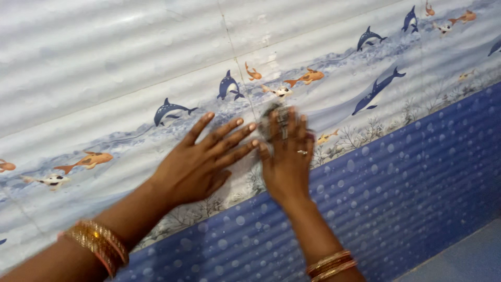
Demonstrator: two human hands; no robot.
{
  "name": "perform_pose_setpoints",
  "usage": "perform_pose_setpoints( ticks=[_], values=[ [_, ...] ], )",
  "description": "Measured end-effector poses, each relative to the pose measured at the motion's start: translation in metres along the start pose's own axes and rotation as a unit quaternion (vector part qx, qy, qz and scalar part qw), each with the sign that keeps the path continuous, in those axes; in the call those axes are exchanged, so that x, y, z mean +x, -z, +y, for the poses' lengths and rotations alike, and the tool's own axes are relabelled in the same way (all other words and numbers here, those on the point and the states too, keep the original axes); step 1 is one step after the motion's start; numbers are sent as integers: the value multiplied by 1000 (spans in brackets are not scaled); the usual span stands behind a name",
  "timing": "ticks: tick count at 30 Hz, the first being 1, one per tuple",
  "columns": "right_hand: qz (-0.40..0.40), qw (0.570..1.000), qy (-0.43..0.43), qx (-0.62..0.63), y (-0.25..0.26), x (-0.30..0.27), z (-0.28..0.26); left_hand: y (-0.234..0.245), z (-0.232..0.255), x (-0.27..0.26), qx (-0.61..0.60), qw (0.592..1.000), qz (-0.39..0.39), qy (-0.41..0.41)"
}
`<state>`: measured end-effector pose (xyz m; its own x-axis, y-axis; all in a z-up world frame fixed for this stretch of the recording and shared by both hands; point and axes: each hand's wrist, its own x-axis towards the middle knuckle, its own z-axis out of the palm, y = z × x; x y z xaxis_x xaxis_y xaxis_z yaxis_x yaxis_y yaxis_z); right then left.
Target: The person cleans wall tiles by scrubbing them with a small cloth held in the right hand and using the left hand to provide support.
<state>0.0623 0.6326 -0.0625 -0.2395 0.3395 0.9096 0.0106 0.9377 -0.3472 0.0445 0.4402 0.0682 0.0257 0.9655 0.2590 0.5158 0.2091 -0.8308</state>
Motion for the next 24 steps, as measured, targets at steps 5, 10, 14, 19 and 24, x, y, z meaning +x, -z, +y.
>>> perform_pose_setpoints(
  ticks=[5,10,14,19,24],
  values=[
    [35,983,-173,45,-3,17,87,-15,-22,27,-3,998,31,-61],
    [63,949,-294,99,-2,12,110,-27,-12,41,29,995,54,-76],
    [100,945,-301,75,-17,7,65,-30,-4,44,7,995,68,-69],
    [109,977,-171,63,-27,-41,-25,-33,-3,43,-18,994,80,-73],
    [50,988,-127,67,-28,-89,-63,-43,2,45,-48,990,69,-110]
  ],
)
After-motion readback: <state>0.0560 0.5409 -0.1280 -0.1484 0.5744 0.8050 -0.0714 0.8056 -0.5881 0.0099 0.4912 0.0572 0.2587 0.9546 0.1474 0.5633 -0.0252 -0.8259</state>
